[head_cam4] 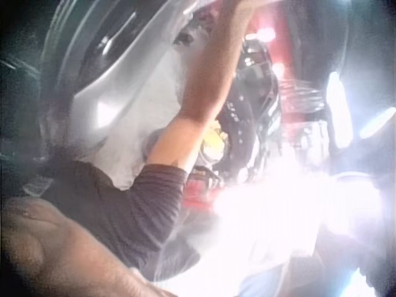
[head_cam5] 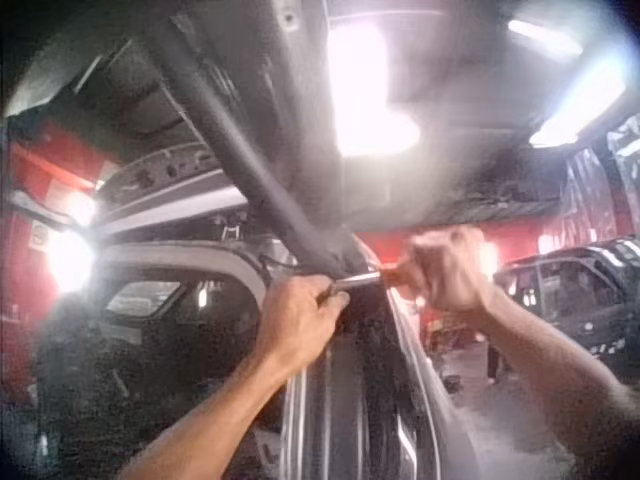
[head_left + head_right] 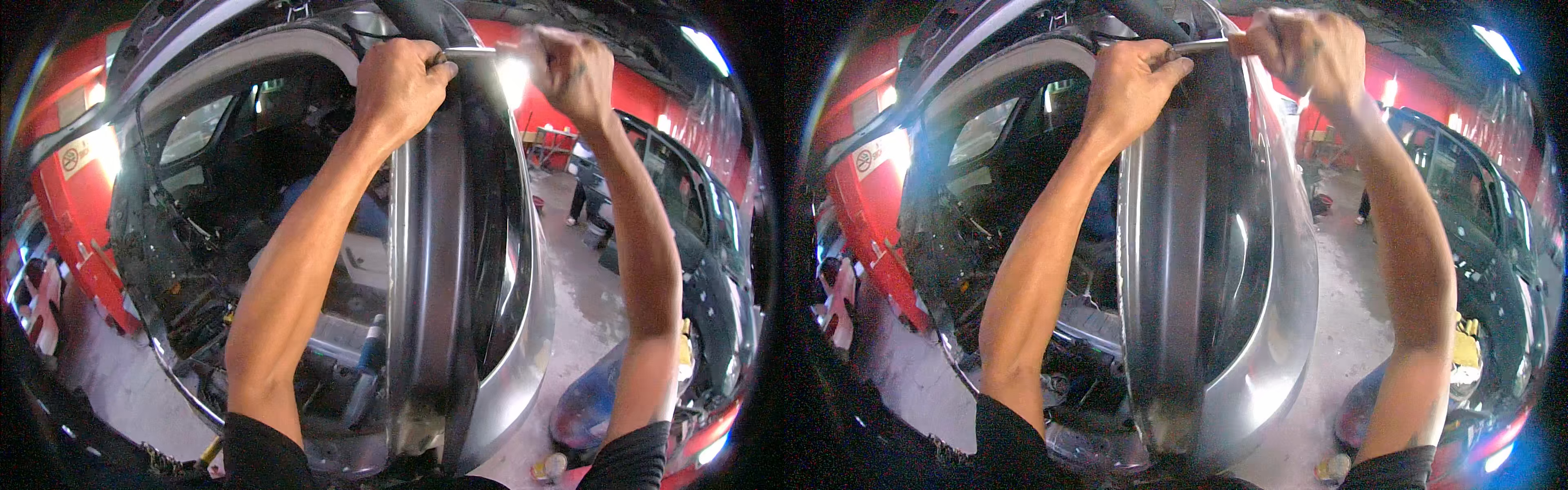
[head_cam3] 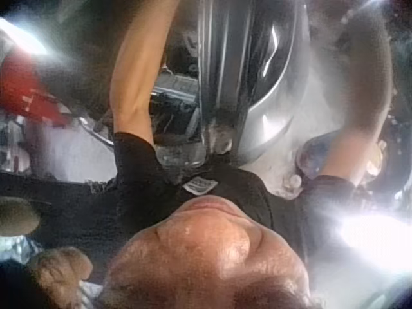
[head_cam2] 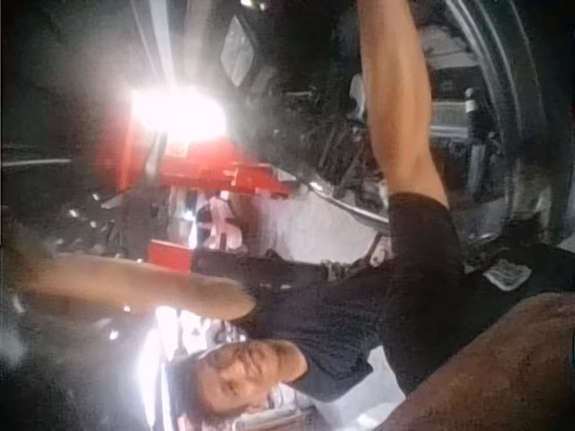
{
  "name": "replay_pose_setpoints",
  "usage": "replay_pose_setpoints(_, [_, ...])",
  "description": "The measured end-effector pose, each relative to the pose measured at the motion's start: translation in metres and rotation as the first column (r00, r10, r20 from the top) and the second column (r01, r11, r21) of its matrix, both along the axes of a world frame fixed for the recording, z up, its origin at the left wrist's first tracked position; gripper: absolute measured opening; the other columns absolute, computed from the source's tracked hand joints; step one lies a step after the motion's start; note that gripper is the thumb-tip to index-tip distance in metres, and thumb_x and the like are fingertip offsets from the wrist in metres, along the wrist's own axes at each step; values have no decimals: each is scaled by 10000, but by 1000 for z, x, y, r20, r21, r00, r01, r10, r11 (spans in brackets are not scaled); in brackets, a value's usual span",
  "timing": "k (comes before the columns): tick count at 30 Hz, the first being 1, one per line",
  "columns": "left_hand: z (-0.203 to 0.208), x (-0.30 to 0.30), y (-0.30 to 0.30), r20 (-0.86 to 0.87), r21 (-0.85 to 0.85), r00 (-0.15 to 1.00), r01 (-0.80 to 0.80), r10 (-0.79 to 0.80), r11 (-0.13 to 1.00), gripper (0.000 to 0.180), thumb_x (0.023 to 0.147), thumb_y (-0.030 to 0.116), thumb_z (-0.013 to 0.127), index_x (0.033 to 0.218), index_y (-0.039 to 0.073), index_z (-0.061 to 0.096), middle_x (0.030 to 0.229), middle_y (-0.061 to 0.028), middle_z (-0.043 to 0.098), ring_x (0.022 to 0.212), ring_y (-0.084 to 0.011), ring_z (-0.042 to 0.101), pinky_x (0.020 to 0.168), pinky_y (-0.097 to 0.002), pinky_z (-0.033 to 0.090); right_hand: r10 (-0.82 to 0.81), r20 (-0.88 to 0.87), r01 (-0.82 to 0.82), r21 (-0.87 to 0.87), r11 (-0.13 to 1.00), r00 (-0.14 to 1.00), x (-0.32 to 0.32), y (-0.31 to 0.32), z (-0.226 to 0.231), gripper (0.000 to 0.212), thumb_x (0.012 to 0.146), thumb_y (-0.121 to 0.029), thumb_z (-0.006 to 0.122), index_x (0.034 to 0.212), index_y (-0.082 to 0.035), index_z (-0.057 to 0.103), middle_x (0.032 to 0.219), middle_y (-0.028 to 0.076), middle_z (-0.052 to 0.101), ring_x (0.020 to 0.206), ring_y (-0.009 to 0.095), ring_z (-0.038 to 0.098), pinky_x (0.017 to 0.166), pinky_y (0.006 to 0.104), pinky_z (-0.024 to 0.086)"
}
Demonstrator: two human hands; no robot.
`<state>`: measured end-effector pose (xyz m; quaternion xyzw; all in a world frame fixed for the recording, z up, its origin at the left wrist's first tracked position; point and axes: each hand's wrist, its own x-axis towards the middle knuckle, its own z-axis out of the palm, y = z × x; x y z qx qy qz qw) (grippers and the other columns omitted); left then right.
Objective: The person uses a flathead screwdriver to press a black rubber weather stripping into the channel along the upper edge of a car door frame. The person works along the top and side of the door opening, repeatedly inserting the tool and pushing the strip into place.
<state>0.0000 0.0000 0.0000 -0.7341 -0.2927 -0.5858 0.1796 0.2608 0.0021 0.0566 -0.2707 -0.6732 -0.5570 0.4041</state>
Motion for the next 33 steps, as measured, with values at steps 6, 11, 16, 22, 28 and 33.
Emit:
replay_pose_setpoints(6, [4,13,1,21,-54,1000,8,-7,999,223,922,196,759,923,-26,781,739,-103,744,653,-108,627,636,-326,498,210,201,-223,41,974,957,-9,82,81,354,909,-393,615,1053,-92,730,852,213,724,763,390,692,761,543,536])
replay_pose_setpoints(11, [1,7,-1,15,9,1000,-15,15,1000,206,920,191,762,951,-11,787,757,-116,745,668,-111,631,656,-331,503,158,93,-152,-74,986,983,-17,56,61,376,985,-349,524,860,-63,733,824,184,721,730,396,676,695,496,541])
replay_pose_setpoints(16, [1,8,-7,74,-12,997,2,-2,1000,205,910,185,767,987,-4,784,778,-150,744,677,-128,641,665,-336,501,56,103,-26,-273,962,993,-16,-46,45,344,989,-364,558,901,-83,735,840,159,726,718,330,699,643,441,550])
replay_pose_setpoints(22, [-3,6,-4,1,52,1000,24,-24,998,223,912,180,756,1038,-2,775,800,-206,731,680,-204,680,669,-375,503,187,214,-129,-257,958,959,2,-59,-18,294,996,-376,661,1124,-119,726,818,115,693,767,327,702,661,455,537])
replay_pose_setpoints(28, [-2,4,-4,-49,72,999,9,-6,997,217,905,185,746,1024,4,769,807,-244,709,696,-305,706,684,-416,513,104,53,-83,-303,949,993,-15,-76,-49,339,1020,-434,613,1047,-111,716,782,133,690,652,354,684,578,485,522])
replay_pose_setpoints(33, [-2,-2,-4,-91,58,996,-5,10,998,203,902,190,739,1015,25,772,803,-227,711,711,-331,715,679,-423,518,66,-24,-70,-280,957,998,-32,-90,-68,323,1000,-388,657,962,-67,665,741,165,676,625,376,680,554,500,513])
